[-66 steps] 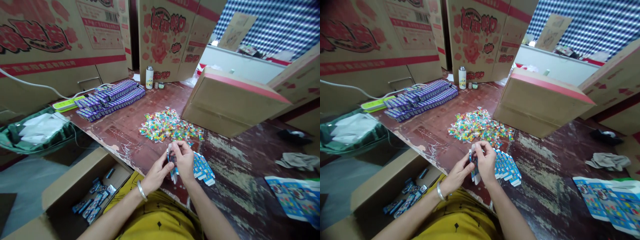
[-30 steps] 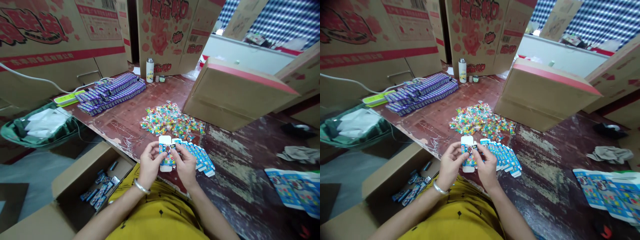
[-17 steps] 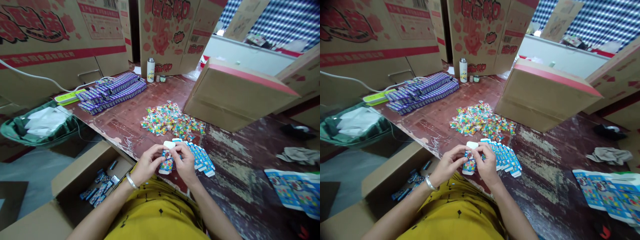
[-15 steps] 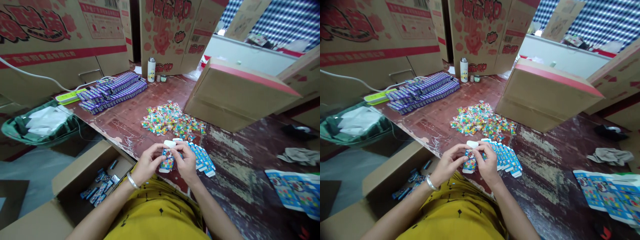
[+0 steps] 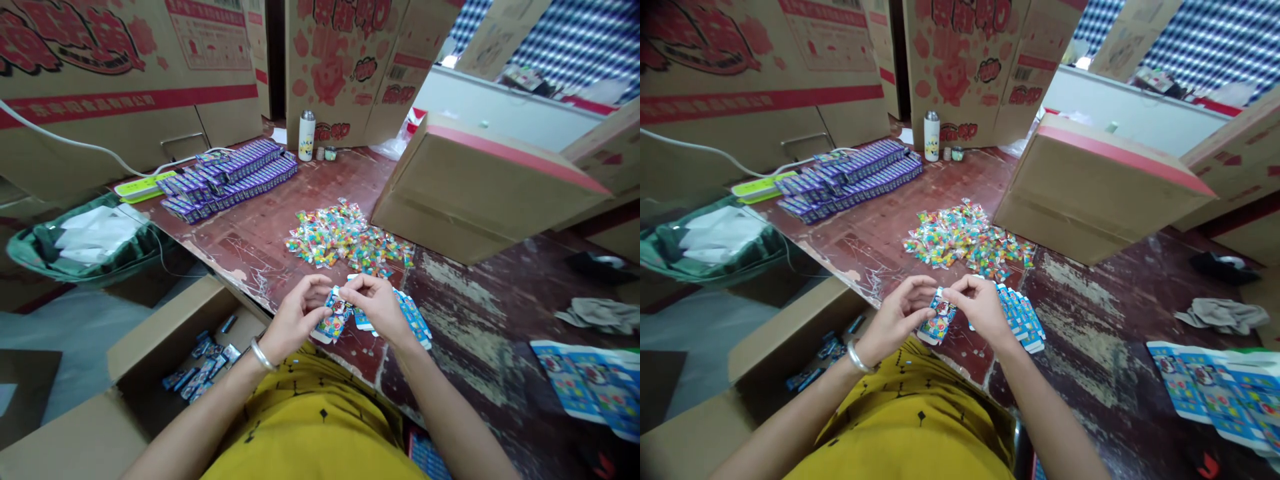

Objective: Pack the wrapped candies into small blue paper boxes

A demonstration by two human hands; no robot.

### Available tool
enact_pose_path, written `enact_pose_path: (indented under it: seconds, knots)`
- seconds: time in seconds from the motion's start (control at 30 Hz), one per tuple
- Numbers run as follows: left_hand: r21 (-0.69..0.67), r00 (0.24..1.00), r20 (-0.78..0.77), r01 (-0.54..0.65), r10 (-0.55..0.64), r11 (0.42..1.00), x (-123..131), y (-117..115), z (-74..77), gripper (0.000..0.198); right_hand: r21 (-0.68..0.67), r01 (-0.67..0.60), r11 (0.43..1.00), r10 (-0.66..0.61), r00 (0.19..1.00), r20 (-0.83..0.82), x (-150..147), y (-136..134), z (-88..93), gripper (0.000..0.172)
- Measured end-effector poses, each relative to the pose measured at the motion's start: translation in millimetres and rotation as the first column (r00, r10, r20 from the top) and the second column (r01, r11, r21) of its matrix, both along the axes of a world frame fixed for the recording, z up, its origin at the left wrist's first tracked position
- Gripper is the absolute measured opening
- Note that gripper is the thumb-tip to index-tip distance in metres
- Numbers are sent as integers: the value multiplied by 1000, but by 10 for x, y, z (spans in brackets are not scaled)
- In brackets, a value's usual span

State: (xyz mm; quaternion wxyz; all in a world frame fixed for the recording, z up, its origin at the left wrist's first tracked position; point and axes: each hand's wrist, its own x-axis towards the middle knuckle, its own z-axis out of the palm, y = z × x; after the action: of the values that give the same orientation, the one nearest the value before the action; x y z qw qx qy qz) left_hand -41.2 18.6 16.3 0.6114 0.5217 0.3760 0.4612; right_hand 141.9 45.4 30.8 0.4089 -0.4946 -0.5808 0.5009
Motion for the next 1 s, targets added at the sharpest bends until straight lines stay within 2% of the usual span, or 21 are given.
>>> enact_pose_path:
  seconds: [0.1, 0.17, 0.23, 0.33, 0.4, 0.47, 0.53, 0.57, 0.63, 0.67, 0.7, 0.77, 0.83, 0.9, 1.0]
  knots:
    - [2, 999, 9, 33, -33, 999, -9, 5, 35, 47, -35, -24, 999, 23, 999, -27, 13, 47, 8, 27]
    - [14, 1000, -6, 27, -27, 1000, -17, 3, 49, 48, 7, -12, 1000, 12, 1000, 15, -9, 42, 14, 26]
    - [15, 1000, -18, 15, -15, 1000, -25, -4, 48, 45, 125, 21, 992, -33, 995, 99, -46, -2, 19, 25]
    - [-13, 1000, -23, 5, -5, 1000, -38, -16, 26, 40, 341, 30, 939, -101, 977, 190, -96, -112, 28, 24]
    - [-25, 998, -56, -11, 9, 1000, -64, -17, 17, 34, 403, -18, 915, -75, 974, 214, -110, -175, 38, 23]
    - [-25, 992, -123, -15, 12, 1000, -138, -4, 31, 28, 398, -124, 909, 20, 966, 257, -107, -191, 45, 24]
    - [-20, 976, -211, 40, -44, 999, -299, 24, 71, 26, 365, -248, 897, 126, 937, 325, -93, -132, 33, 25]
    - [-20, 958, -270, 92, -94, 996, -418, 43, 99, 26, 354, -276, 893, 141, 921, 362, -86, -68, 13, 24]
    - [-30, 883, -431, 194, -188, 981, -721, 83, 158, 26, 360, -240, 901, 63, 896, 439, -82, 125, -62, 20]
    - [-42, 817, -533, 234, -220, 971, -891, 101, 186, 26, 373, -191, 908, -15, 875, 484, -91, 245, -114, 17]
    - [-47, 744, -630, 248, -222, 968, -1057, 116, 211, 24, 386, -156, 909, -84, 839, 537, -110, 374, -171, 14]
    - [-63, 604, -762, 287, -231, 956, -1329, 135, 257, 25, 363, -153, 919, -142, 731, 668, -183, 622, -275, 11]
    - [-53, 533, -821, 284, -204, 957, -1449, 140, 299, 30, 337, -161, 928, -157, 650, 743, -281, 813, -332, 12]
    - [-19, 533, -831, 253, -156, 967, -1376, 140, 327, 30, 322, -167, 932, -154, 621, 768, -345, 917, -320, 12]
    - [102, 600, -796, 265, -81, 959, -948, 133, 269, 24, 314, -156, 936, -166, 593, 788, -236, 918, -203, 15]
